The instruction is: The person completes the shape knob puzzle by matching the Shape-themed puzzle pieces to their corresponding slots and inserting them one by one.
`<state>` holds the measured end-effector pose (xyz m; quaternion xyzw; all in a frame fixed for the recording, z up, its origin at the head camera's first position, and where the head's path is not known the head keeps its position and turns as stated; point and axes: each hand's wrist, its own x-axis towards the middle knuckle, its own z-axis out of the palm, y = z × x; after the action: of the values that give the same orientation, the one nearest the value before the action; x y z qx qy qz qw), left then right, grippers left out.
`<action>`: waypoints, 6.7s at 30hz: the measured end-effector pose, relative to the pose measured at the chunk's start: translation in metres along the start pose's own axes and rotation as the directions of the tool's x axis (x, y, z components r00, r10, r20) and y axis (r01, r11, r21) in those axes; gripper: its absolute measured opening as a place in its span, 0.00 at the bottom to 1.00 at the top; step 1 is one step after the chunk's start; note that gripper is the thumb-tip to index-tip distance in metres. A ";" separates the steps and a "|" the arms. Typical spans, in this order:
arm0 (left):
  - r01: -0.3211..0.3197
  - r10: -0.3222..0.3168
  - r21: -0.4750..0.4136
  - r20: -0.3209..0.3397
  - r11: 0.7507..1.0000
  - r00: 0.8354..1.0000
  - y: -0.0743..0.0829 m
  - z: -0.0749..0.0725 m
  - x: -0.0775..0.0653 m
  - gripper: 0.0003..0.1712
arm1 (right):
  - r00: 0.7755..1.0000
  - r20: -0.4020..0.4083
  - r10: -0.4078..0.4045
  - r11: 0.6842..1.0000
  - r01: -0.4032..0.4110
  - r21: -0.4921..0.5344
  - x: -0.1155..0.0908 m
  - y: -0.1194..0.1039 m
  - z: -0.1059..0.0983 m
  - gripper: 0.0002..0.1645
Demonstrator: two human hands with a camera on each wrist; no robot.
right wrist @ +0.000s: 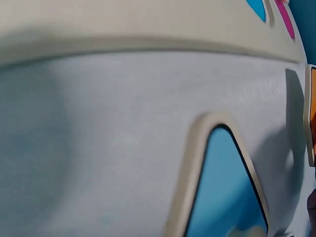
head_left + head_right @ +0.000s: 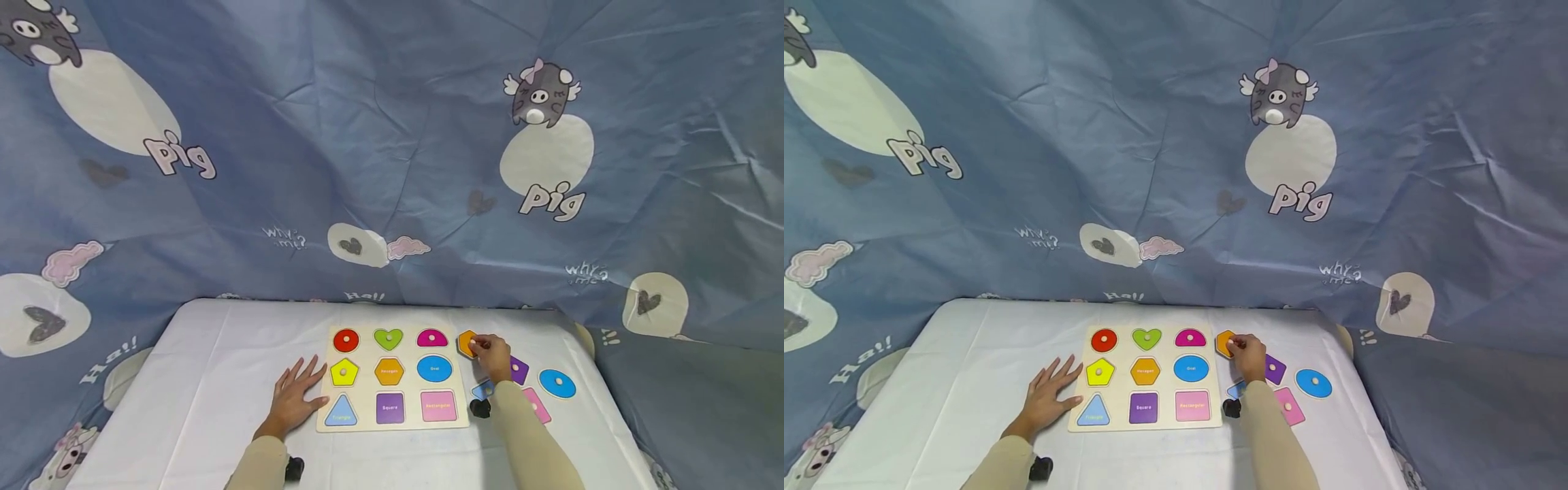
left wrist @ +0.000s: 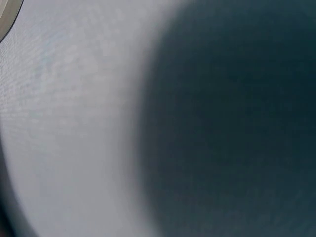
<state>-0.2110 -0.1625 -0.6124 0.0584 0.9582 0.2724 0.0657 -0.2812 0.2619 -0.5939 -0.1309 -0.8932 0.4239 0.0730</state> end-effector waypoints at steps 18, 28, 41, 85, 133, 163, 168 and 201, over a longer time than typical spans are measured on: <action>0.004 -0.004 -0.016 -0.012 1.000 1.000 -0.002 0.002 0.001 0.42 | 0.987 0.110 -0.121 0.993 0.120 0.011 -0.032 -0.029 0.024 0.08; -0.004 0.004 -0.001 -0.003 1.000 1.000 -0.002 0.000 0.000 0.41 | 0.959 0.146 -0.243 0.970 0.239 0.040 -0.043 -0.051 0.043 0.07; -0.008 0.008 -0.008 -0.016 1.000 1.000 -0.001 0.000 0.000 0.41 | 0.916 0.226 -0.332 0.943 0.330 0.048 -0.058 -0.070 0.080 0.06; 0.002 -0.002 -0.019 -0.001 1.000 1.000 0.002 -0.003 -0.002 0.41 | 0.905 0.339 -0.258 0.962 0.272 0.007 -0.076 -0.085 0.112 0.05; -0.015 0.015 -0.009 0.011 1.000 1.000 0.002 -0.006 -0.002 0.41 | 0.981 -0.102 -0.167 0.977 0.178 0.117 -0.056 0.008 -0.012 0.14; 0.007 -0.006 -0.025 0.022 1.000 1.000 0.002 -0.004 -0.001 0.42 | 0.898 -0.331 0.291 0.957 -0.275 0.093 -0.057 0.099 -0.108 0.21; 0.006 -0.006 -0.020 0.020 1.000 1.000 0.003 -0.003 0.000 0.42 | 0.897 -0.301 0.322 0.946 -0.312 0.082 -0.054 0.095 -0.111 0.18; -0.014 0.014 -0.002 0.011 1.000 1.000 0.004 -0.004 0.001 0.42 | 0.962 -0.194 0.194 0.980 -0.199 -0.007 -0.054 0.071 -0.089 0.16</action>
<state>-0.2118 -0.1612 -0.6075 0.0663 0.9571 0.2733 0.0694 -0.1957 0.3543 -0.5941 -0.2604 -0.8701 0.4025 0.1146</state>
